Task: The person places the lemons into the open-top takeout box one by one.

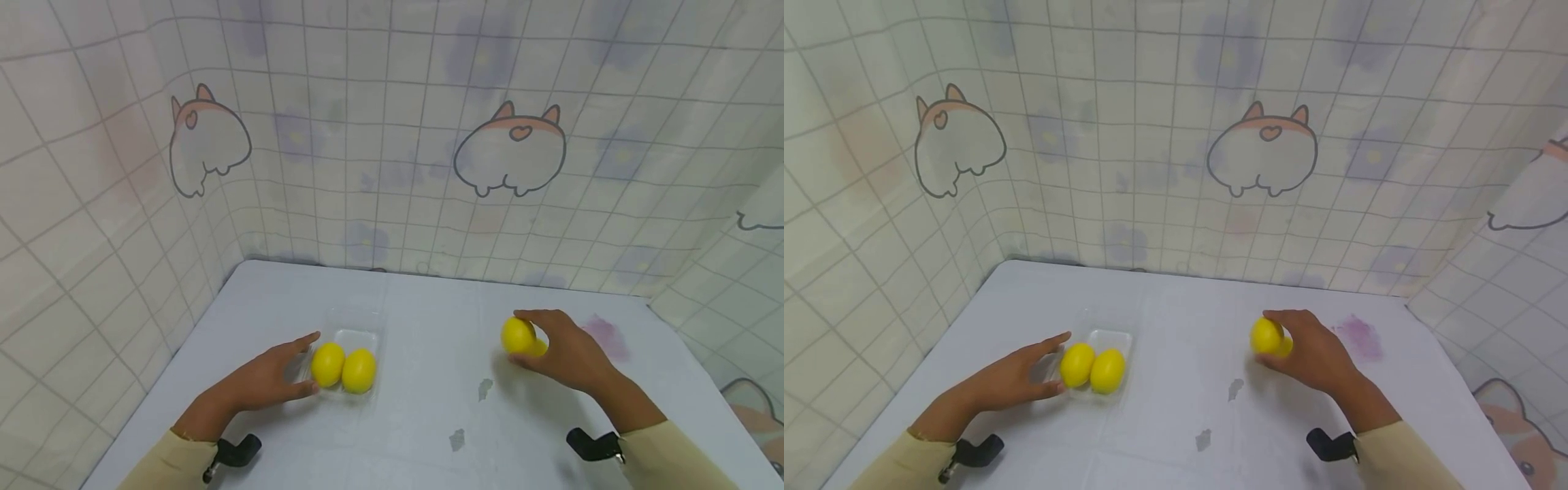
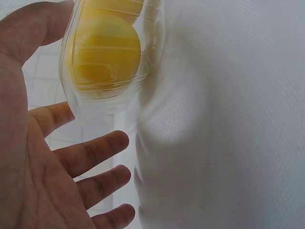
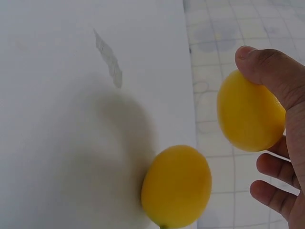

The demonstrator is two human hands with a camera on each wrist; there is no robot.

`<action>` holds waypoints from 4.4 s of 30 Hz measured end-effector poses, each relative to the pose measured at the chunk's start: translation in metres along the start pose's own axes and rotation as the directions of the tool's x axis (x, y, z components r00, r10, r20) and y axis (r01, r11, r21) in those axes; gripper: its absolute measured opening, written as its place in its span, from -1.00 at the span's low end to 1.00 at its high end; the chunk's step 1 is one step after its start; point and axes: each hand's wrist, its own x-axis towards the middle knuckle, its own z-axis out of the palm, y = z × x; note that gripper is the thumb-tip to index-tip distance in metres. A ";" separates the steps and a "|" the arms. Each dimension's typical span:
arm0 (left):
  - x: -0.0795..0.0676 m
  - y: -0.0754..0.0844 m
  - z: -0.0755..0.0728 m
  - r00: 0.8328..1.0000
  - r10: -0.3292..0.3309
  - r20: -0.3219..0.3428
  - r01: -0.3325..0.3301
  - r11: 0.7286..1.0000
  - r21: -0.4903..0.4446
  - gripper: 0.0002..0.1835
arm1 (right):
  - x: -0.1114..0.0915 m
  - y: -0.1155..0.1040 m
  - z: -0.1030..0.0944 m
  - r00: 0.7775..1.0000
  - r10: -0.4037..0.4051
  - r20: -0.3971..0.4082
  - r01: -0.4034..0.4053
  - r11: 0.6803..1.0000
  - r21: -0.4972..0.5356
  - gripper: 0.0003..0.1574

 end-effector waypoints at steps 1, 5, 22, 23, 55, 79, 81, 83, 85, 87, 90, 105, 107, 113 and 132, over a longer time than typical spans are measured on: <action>0.000 0.000 0.000 1.000 0.001 -0.001 -0.001 1.000 -0.001 0.05 | 0.001 -0.002 0.001 1.000 -0.001 0.000 0.001 1.000 0.001 0.03; 0.001 -0.001 0.001 1.000 0.001 -0.005 -0.001 1.000 -0.008 0.06 | 0.007 -0.008 0.006 1.000 -0.013 -0.003 0.013 1.000 0.006 0.02; 0.002 -0.002 0.001 1.000 -0.011 -0.003 0.011 1.000 -0.006 0.05 | 0.031 -0.036 0.024 0.999 -0.053 0.004 0.052 0.998 0.026 -0.01; 0.001 -0.001 0.001 1.000 -0.011 -0.002 0.011 1.000 -0.006 0.05 | 0.033 -0.038 0.025 0.999 -0.052 0.007 0.052 0.998 0.029 0.00; 0.000 -0.001 0.000 1.000 -0.010 -0.014 0.010 1.000 0.004 0.05 | 0.057 -0.082 0.050 0.996 -0.087 0.015 0.085 0.993 0.086 -0.01; 0.001 0.000 0.000 1.000 -0.026 -0.010 0.026 1.000 -0.008 0.06 | 0.069 -0.109 0.072 0.994 -0.093 0.052 0.086 0.987 0.137 0.01; 0.000 0.001 -0.001 0.999 -0.033 -0.010 0.033 0.999 -0.008 0.05 | 0.070 -0.111 0.074 0.993 -0.104 0.050 0.096 0.986 0.139 0.00; 0.000 0.002 -0.001 0.999 -0.036 -0.010 0.036 0.999 -0.010 0.05 | 0.072 -0.114 0.075 0.992 -0.115 0.047 0.107 0.983 0.147 0.00; 0.000 0.003 -0.001 0.999 -0.039 -0.009 0.038 0.999 -0.010 0.04 | 0.073 -0.116 0.076 0.991 -0.123 0.045 0.114 0.982 0.152 0.00; 0.000 0.004 -0.002 0.999 -0.042 -0.007 0.042 0.999 -0.011 0.05 | 0.075 -0.118 0.077 0.991 -0.128 0.046 0.120 0.980 0.157 0.00; 0.000 0.006 -0.002 0.999 -0.053 -0.005 0.053 0.999 -0.013 0.05 | 0.076 -0.122 0.079 0.991 -0.127 0.048 0.119 0.981 0.155 0.00; 0.000 0.004 -0.001 0.999 -0.046 -0.008 0.046 0.999 -0.008 0.05 | 0.083 -0.136 0.091 0.991 -0.121 0.057 0.113 0.984 0.136 0.01; 0.000 0.005 -0.001 0.999 -0.043 -0.007 0.043 0.999 -0.008 0.04 | 0.084 -0.137 0.093 0.991 -0.119 0.061 0.111 0.985 0.129 0.01; 0.000 0.005 -0.001 0.999 -0.037 -0.009 0.037 0.999 -0.002 0.05 | 0.087 -0.142 0.097 0.990 -0.125 0.058 0.116 0.985 0.131 0.02; 0.000 0.005 -0.001 0.999 -0.042 -0.001 0.042 0.999 -0.008 0.03 | 0.098 -0.164 0.108 0.981 -0.174 0.087 0.163 0.979 0.121 0.02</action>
